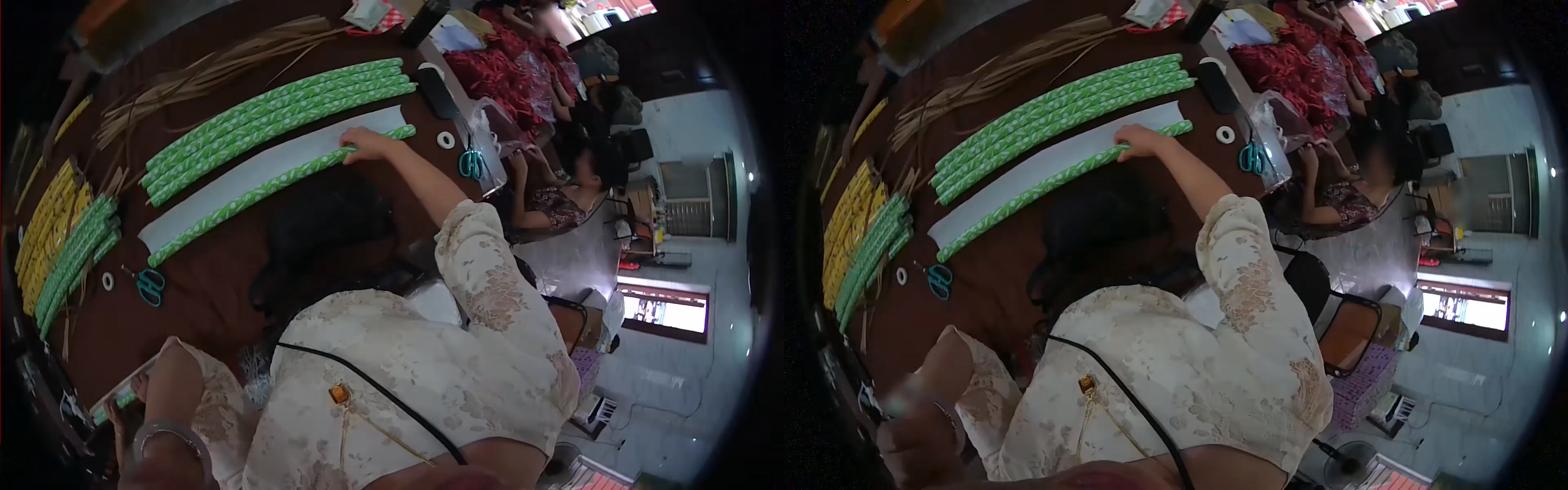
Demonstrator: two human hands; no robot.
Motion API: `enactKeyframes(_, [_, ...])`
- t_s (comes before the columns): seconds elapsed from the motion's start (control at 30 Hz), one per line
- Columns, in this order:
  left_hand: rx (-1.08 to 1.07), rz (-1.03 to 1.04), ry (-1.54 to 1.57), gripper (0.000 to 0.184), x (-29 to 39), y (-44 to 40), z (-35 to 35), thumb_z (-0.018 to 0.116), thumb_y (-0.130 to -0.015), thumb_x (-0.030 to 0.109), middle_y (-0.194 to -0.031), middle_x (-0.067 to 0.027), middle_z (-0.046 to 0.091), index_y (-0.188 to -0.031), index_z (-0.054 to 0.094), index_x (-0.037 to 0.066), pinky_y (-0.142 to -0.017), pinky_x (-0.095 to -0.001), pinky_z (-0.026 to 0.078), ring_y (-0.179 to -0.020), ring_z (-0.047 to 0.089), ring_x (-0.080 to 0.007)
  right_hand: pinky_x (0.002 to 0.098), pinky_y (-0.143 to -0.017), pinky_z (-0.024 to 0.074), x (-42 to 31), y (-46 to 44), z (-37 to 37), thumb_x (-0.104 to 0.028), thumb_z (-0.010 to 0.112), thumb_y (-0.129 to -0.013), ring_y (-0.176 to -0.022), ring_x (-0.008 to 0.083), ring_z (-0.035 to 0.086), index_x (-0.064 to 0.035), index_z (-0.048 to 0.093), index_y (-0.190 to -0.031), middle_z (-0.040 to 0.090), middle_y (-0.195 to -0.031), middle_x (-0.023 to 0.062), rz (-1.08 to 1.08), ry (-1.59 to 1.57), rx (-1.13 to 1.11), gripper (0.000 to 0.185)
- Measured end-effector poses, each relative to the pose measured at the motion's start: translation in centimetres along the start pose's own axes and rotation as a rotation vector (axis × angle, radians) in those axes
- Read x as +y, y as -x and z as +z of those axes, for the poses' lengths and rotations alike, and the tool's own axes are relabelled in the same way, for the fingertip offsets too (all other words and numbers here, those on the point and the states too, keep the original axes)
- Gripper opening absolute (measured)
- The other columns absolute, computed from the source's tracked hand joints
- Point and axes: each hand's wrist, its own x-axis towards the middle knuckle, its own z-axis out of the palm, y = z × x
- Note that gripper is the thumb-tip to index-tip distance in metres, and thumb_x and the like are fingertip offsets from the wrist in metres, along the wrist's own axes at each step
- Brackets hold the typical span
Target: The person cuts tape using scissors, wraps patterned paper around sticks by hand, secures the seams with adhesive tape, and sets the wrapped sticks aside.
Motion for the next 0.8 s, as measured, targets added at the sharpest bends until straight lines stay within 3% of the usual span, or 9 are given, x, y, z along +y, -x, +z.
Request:
enactKeyframes(0.03, [-0.044, -0.008, 0.023, 0.021, -6.1, -3.5, -0.7, 0.060, -0.078, 0.020, -0.071, -0.0025, 0.059, -0.095, 0.055, 0.010, -0.049, -0.0250, 0.043, -0.061, 0.056, -0.0141, 0.0372, -0.078, 0.0396, -0.1, 0.1, 0.0, -0.028, 0.069, -0.064, -0.089, 0.0302, 0.049, -0.0064, 0.053, -0.091, 0.052, -0.092, 0.0117, -0.001, 0.008, 0.012, 0.038])
enactKeyframes(0.23, [-0.187, -0.144, 0.028, 0.020, -9.9, -6.1, -0.4, 0.061, -0.077, 0.020, -0.071, -0.0027, 0.059, -0.091, 0.056, 0.008, -0.047, -0.0251, 0.043, -0.059, 0.056, -0.0149, 0.0374, -0.080, 0.0388, 0.4, -0.5, 0.5, -0.029, 0.069, -0.064, -0.091, 0.0305, 0.049, -0.0068, 0.053, -0.092, 0.052, -0.093, 0.0113, 0.006, 0.045, -0.042, 0.039])
enactKeyframes(0.43, [-0.193, -0.247, -0.017, 0.020, -0.5, 4.2, -0.1, 0.063, -0.076, 0.021, -0.071, -0.0028, 0.059, -0.088, 0.057, 0.006, -0.046, -0.0252, 0.043, -0.058, 0.056, -0.0156, 0.0368, -0.080, 0.0384, -0.3, -0.1, 0.0, -0.029, 0.070, -0.064, -0.092, 0.0292, 0.048, -0.0069, 0.053, -0.092, 0.052, -0.093, 0.0106, 0.020, 0.035, -0.022, 0.040])
enactKeyframes(0.57, [-0.197, -0.408, -0.028, 0.020, -6.7, -0.7, -1.2, 0.064, -0.075, 0.021, -0.071, -0.0029, 0.059, -0.086, 0.058, 0.004, -0.045, -0.0253, 0.042, -0.057, 0.056, -0.0161, 0.0366, -0.080, 0.0382, -0.2, -0.1, 0.1, -0.027, 0.070, -0.064, -0.091, 0.0295, 0.047, -0.0070, 0.053, -0.092, 0.050, -0.092, 0.0106, 0.033, 0.023, -0.013, 0.038])
enactKeyframes(0.6, [-0.197, -0.465, -0.036, 0.020, -13.8, -4.7, -5.0, 0.064, -0.075, 0.021, -0.071, -0.0030, 0.059, -0.085, 0.059, 0.004, -0.045, -0.0253, 0.042, -0.057, 0.056, -0.0163, 0.0369, -0.080, 0.0383, -0.5, 0.0, -0.2, -0.026, 0.070, -0.064, -0.091, 0.0296, 0.047, -0.0069, 0.053, -0.092, 0.051, -0.092, 0.0109, 0.036, 0.041, -0.019, 0.038])
enactKeyframes(0.67, [-0.183, -0.596, -0.063, 0.021, -14.2, -6.2, -4.3, 0.064, -0.075, 0.021, -0.072, -0.0030, 0.059, -0.084, 0.059, 0.003, -0.045, -0.0253, 0.042, -0.056, 0.056, -0.0165, 0.0370, -0.079, 0.0383, -0.1, -0.1, 0.0, -0.025, 0.070, -0.064, -0.092, 0.0298, 0.047, -0.0067, 0.053, -0.091, 0.051, -0.092, 0.0114, 0.037, 0.018, -0.014, 0.037])
enactKeyframes(0.7, [-0.025, -0.982, -0.375, 0.018, -15.4, -6.8, -4.8, 0.063, -0.075, 0.018, -0.071, -0.0071, 0.057, -0.086, 0.058, 0.003, -0.052, -0.0291, 0.044, -0.061, 0.056, -0.0219, 0.0370, -0.080, 0.0382, 0.0, -0.1, -0.1, -0.025, 0.070, -0.064, -0.092, 0.0302, 0.047, -0.0065, 0.053, -0.092, 0.051, -0.092, 0.0116, 0.019, 0.016, -0.018, 0.038])
enactKeyframes(0.77, [0.262, -1.254, -0.924, 0.019, -19.3, -0.6, -5.5, 0.061, -0.075, 0.017, -0.082, -0.0104, 0.056, -0.088, 0.056, 0.004, -0.067, -0.0334, 0.044, -0.077, 0.054, -0.0283, 0.0379, -0.074, 0.0409, -0.2, -0.2, 0.1, -0.024, 0.071, -0.062, -0.086, 0.0326, 0.049, -0.0030, 0.053, -0.086, 0.053, -0.088, 0.0139, -0.038, -0.021, 0.023, 0.036])
enactKeyframes(0.8, [0.288, -1.294, -1.199, 0.023, -20.0, 4.0, -6.3, 0.061, -0.074, 0.013, -0.093, -0.0108, 0.055, -0.094, 0.055, 0.004, -0.070, -0.0341, 0.043, -0.084, 0.053, -0.0294, 0.0376, -0.075, 0.0409, -0.5, -0.2, -0.4, -0.022, 0.071, -0.062, -0.087, 0.0323, 0.049, -0.0027, 0.053, -0.088, 0.053, -0.090, 0.0139, -0.025, 0.002, 0.001, 0.037])
